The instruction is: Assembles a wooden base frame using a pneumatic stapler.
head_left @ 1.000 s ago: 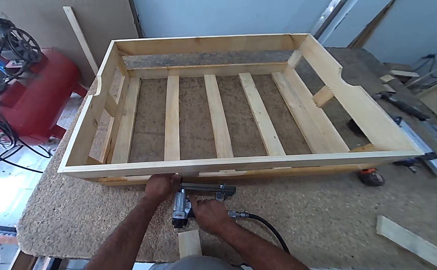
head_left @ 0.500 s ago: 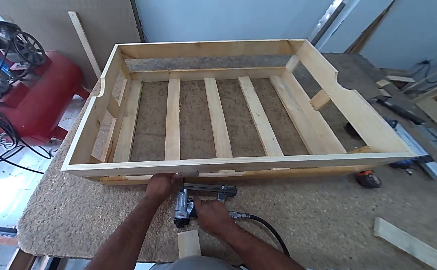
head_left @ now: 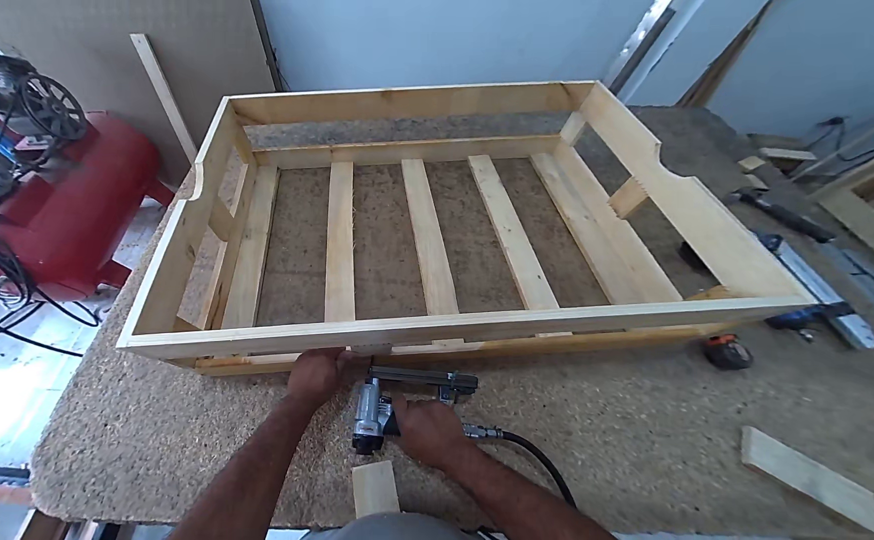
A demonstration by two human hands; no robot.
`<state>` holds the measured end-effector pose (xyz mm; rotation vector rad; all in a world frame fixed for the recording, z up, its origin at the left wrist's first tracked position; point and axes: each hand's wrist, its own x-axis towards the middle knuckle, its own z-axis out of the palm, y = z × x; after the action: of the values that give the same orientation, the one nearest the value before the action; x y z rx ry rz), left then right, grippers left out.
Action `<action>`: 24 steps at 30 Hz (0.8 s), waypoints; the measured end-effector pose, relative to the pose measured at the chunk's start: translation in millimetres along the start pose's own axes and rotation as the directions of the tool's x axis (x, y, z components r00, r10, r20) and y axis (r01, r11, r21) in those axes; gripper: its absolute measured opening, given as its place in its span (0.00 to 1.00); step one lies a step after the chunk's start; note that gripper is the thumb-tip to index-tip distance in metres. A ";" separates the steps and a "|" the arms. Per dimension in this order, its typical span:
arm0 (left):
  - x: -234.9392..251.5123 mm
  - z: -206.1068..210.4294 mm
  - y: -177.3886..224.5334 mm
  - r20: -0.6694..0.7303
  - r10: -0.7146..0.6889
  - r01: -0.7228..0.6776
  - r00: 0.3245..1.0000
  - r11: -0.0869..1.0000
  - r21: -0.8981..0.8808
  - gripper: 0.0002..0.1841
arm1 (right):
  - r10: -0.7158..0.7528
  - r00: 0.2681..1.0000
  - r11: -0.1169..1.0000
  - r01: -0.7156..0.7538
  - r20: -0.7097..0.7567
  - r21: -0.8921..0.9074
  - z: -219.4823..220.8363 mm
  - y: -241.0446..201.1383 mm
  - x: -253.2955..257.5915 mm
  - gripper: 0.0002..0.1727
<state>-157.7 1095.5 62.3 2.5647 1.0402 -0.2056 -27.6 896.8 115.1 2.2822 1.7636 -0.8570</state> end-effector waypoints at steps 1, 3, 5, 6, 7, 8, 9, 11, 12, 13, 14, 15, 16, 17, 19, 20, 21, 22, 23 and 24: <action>0.2 0.1 0.4 -0.002 0.001 -0.001 1.000 1.000 -0.002 0.31 | 0.001 1.000 1.000 -0.001 0.001 -0.003 -0.4 0.5 -0.3 0.30; 0.2 0.6 0.0 -0.006 0.009 -0.009 1.000 1.000 -0.003 0.31 | 0.006 1.000 1.000 -0.006 0.002 -0.014 -0.3 1.3 -0.3 0.31; -0.3 0.6 -0.4 -0.015 0.014 -0.015 1.000 1.000 -0.004 0.31 | 0.021 1.000 1.000 -0.020 0.022 -0.008 -2.4 1.7 -1.0 0.31; -0.8 0.2 -0.3 -0.016 0.016 -0.016 1.000 1.000 -0.005 0.31 | 0.025 0.999 1.000 -0.025 0.031 0.001 -3.4 1.9 -1.4 0.31; -1.1 -0.3 0.0 -0.010 0.011 -0.011 1.000 1.000 -0.007 0.31 | 0.028 0.999 1.000 -0.029 0.037 0.008 -3.6 2.3 -2.0 0.31; -1.1 -1.0 0.3 0.004 0.003 -0.003 1.000 1.000 -0.010 0.31 | 0.030 0.999 0.999 -0.030 0.040 0.014 -3.8 2.8 -2.7 0.30; -0.1 -1.5 0.4 0.019 -0.006 0.006 1.000 1.000 -0.014 0.31 | 0.029 0.999 0.999 -0.030 0.039 0.018 -3.7 3.8 -3.2 0.29; 2.0 1.3 -1.6 0.014 -0.006 0.006 1.000 1.000 -0.012 0.31 | 0.028 0.999 0.999 -0.029 0.026 0.015 -2.8 6.1 -3.8 0.30; 2.4 3.5 -2.8 0.003 0.000 0.000 1.000 1.000 -0.011 0.31 | 0.032 0.999 0.999 -0.032 0.022 0.012 -2.3 7.1 -4.4 0.31; 2.4 4.8 -3.7 -0.004 0.004 -0.004 1.000 1.000 -0.010 0.31 | 0.037 0.999 0.999 -0.037 0.023 0.011 -1.5 8.3 -4.8 0.32; 2.5 4.6 -4.0 -0.008 0.006 -0.006 1.000 1.000 -0.012 0.31 | 0.042 0.999 0.999 -0.042 0.023 0.011 -0.9 9.8 -5.0 0.32; 2.5 3.6 -3.9 -0.008 0.005 -0.005 1.000 1.000 -0.017 0.31 | 0.044 0.999 0.999 -0.044 0.023 0.012 -0.7 11.3 -5.2 0.32; 2.1 3.3 -4.0 -0.005 0.003 -0.003 1.000 1.000 -0.021 0.31 | 0.045 0.999 0.999 -0.046 0.030 0.015 -0.7 11.8 -5.9 0.32; 1.4 3.4 -4.0 -0.005 0.004 -0.004 1.000 1.000 -0.023 0.31 | 0.047 0.998 0.999 -0.048 0.034 0.018 -0.7 12.0 -6.8 0.33; 0.5 2.2 -2.6 -0.011 0.004 -0.005 1.000 0.999 -0.037 0.31 | 0.043 0.999 0.999 -0.044 0.024 0.012 0.2 13.5 -7.3 0.35; 0.1 1.5 -1.7 -0.005 -0.001 0.001 1.000 0.999 -0.042 0.31 | 0.040 0.999 0.999 -0.040 0.015 0.007 1.2 14.4 -7.1 0.36; 0.0 1.2 -1.3 -0.003 -0.006 0.006 1.000 0.999 -0.042 0.31 | 0.039 0.999 0.999 -0.039 0.008 0.006 2.5 15.3 -6.9 0.36; 0.0 0.9 -1.2 -0.003 -0.008 0.008 1.000 0.999 -0.042 0.31 | 0.041 0.999 0.999 -0.041 0.004 0.010 2.7 15.9 -7.0 0.35; 0.1 0.6 -1.5 -0.004 -0.007 0.006 1.000 0.999 -0.044 0.31 | 0.046 0.999 0.999 -0.046 0.010 0.014 1.5 15.8 -7.3 0.33; -0.1 1.1 -2.3 -0.009 -0.001 0.000 1.000 0.999 -0.044 0.31 | 0.050 0.999 0.999 -0.050 0.019 0.018 0.0 15.1 -8.2 0.32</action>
<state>-159.3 1096.5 60.7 2.5284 1.0374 -0.1696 -14.9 885.2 115.7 2.3116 1.6900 -0.8865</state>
